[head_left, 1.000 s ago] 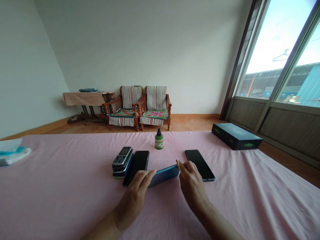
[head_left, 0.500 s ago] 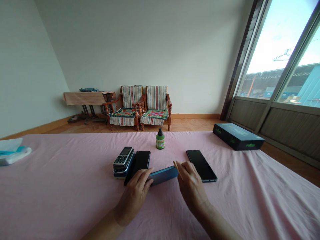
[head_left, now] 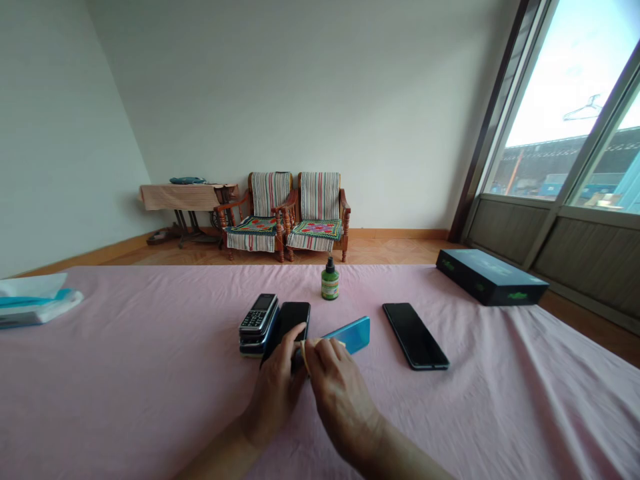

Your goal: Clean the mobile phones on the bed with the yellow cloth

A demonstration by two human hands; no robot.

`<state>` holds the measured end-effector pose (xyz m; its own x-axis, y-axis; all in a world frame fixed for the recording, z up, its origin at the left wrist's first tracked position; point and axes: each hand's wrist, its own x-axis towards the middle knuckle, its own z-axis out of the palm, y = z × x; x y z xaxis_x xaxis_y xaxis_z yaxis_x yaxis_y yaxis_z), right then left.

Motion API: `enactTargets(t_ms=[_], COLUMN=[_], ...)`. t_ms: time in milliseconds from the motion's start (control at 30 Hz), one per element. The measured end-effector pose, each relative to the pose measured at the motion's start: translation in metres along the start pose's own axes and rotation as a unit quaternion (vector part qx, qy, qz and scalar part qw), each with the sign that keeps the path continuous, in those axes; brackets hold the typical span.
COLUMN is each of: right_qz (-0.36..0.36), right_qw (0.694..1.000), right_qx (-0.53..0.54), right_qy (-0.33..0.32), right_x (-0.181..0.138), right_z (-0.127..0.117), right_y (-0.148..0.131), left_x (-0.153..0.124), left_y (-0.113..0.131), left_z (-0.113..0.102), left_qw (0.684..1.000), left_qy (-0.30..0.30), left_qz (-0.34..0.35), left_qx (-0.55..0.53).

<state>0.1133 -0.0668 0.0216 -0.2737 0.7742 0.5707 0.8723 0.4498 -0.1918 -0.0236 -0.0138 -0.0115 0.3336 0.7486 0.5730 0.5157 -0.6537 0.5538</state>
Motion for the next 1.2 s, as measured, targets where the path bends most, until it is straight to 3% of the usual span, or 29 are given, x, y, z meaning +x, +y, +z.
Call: enactTargets(t_ms=[167,267,400,467,733,833,967,1067,1200], right_qz=[-0.029,-0.018,0.053,0.077,-0.021,0.020,0.093,0.096,0.101], right_qw=[0.999,0.999,0.997,0.995,0.997,0.997,0.992,0.990,0.989], right_qx=[0.024,0.014,-0.009,-0.013,0.074,0.062,0.032,-0.001,-0.006], right_qy=[0.000,0.023,0.055,0.065,0.006,0.036,0.083,0.105,0.112], right_x=[0.005,-0.001,-0.005,-0.006,-0.012,-0.012,-0.011,-0.011,-0.011], right_z=[0.002,0.002,0.001,0.000,0.001,0.001,-0.001,-0.005,-0.005], right_y=[-0.010,0.011,0.050,0.056,0.003,0.018,0.061,0.082,0.088], left_x=[-0.001,-0.001,0.000,0.000,-0.002,-0.001,0.001,0.002,0.002], left_y=[0.003,0.006,0.008,0.008,0.006,0.004,0.006,0.012,0.017], left_z=[-0.001,0.000,0.003,0.003,-0.002,0.000,0.003,0.001,-0.002], left_qw=[0.998,0.997,0.996,0.997,0.998,0.998,0.993,0.982,0.953], left_qy=[-0.001,-0.023,-0.024,-0.018,-0.025,-0.019,-0.014,-0.026,-0.050], left_qz=[-0.045,-0.017,-0.019,-0.016,0.010,0.046,0.117,0.166,0.233], left_qx=[-0.042,-0.069,-0.078,-0.076,-0.060,-0.029,0.022,0.087,0.186])
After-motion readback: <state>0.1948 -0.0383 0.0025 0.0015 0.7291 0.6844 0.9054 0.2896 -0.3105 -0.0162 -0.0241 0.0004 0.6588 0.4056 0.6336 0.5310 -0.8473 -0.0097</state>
